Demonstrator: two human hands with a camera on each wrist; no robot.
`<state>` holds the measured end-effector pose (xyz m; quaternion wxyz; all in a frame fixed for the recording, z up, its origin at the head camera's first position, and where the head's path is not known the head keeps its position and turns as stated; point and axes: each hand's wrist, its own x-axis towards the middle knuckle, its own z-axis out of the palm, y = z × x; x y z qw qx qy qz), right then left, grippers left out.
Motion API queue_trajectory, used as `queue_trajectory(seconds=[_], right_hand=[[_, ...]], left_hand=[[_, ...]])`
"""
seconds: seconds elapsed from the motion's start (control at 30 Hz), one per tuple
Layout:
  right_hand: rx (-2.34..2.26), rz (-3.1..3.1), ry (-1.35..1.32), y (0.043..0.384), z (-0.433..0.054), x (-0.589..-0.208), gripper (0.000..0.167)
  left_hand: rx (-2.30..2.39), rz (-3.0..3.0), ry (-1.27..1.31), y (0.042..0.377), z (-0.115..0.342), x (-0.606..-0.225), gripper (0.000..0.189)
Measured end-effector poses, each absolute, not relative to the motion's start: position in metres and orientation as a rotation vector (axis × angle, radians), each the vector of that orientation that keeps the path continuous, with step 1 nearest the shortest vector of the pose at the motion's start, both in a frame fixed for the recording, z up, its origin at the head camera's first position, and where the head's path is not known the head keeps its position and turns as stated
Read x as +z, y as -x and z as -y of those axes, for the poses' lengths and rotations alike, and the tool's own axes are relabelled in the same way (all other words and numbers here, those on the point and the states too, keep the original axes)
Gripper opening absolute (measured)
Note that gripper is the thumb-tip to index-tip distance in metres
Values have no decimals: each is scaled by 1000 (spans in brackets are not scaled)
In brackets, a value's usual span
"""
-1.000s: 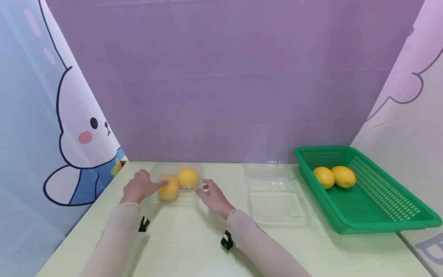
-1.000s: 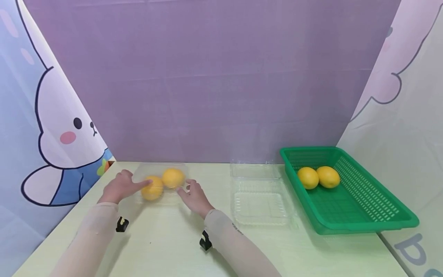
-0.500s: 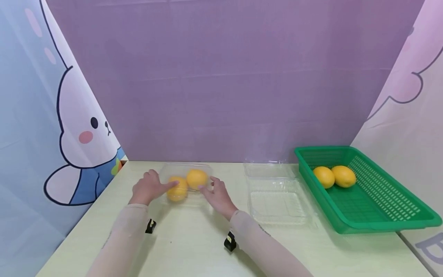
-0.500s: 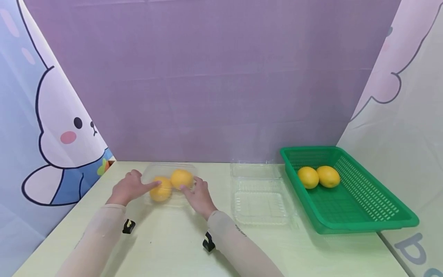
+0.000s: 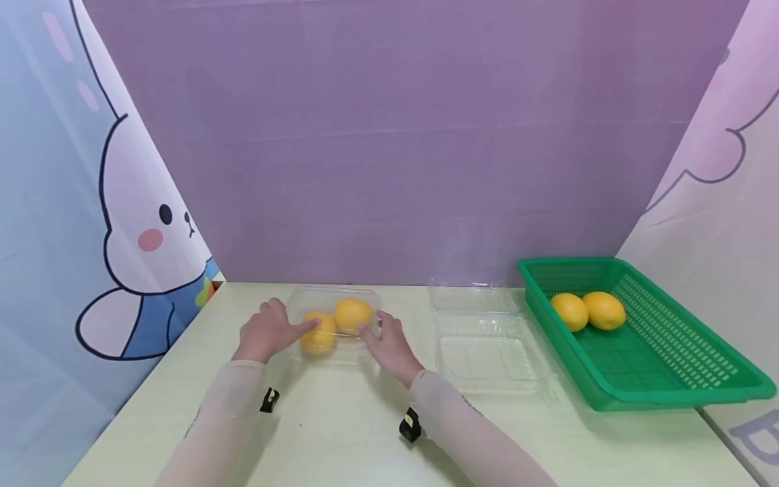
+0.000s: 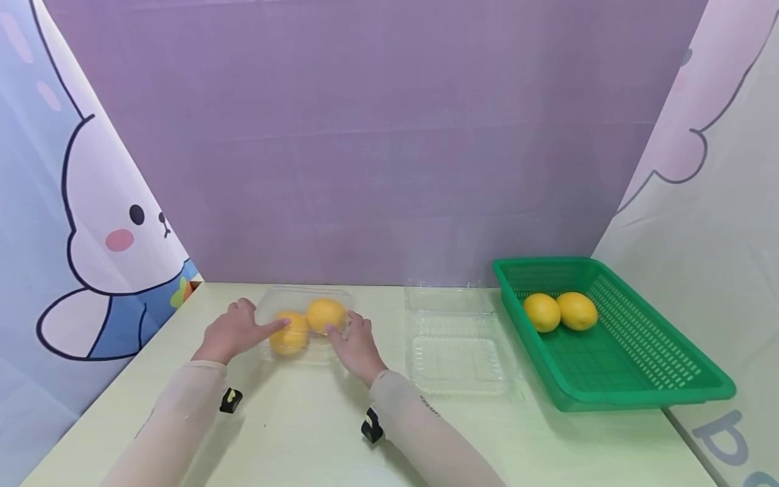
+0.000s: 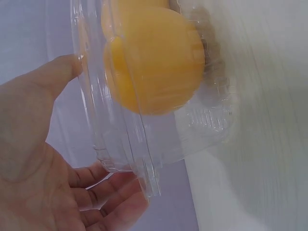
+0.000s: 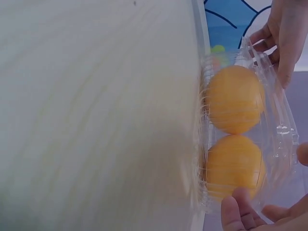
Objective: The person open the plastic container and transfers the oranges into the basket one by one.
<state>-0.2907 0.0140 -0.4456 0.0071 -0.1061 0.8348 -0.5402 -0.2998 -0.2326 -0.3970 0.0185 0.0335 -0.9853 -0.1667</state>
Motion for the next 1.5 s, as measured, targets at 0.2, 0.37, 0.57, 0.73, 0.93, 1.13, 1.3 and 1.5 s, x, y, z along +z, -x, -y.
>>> queue_trajectory(seconds=[0.2,0.37,0.57,0.73,0.93,1.13,1.3,1.5], right_hand=[[-1698,-2624,332,291,-18,-446,72],[-1672,-2648,323,292,-23,-448,70],[-1655,-2671,315,295,-30,-448,68],[-1650,-2701,331,297,-33,-449,64],[-1637,-2712,313,297,-33,-449,63],[-1647,-2715,330,298,-33,-450,62],[-1649,-2702,322,298,-34,-450,63],[-1682,-2671,305,297,-34,-449,66]], left_hand=[[-516,3058,-44,298,231,-399,105],[-560,3038,29,296,230,-397,99],[-675,3006,85,294,230,-398,90],[-808,2975,138,294,235,-402,85],[-1016,2924,195,296,243,-410,83],[-1190,2907,219,298,252,-415,84],[-1223,2927,281,297,259,-417,81],[-1188,2936,378,294,261,-417,83]])
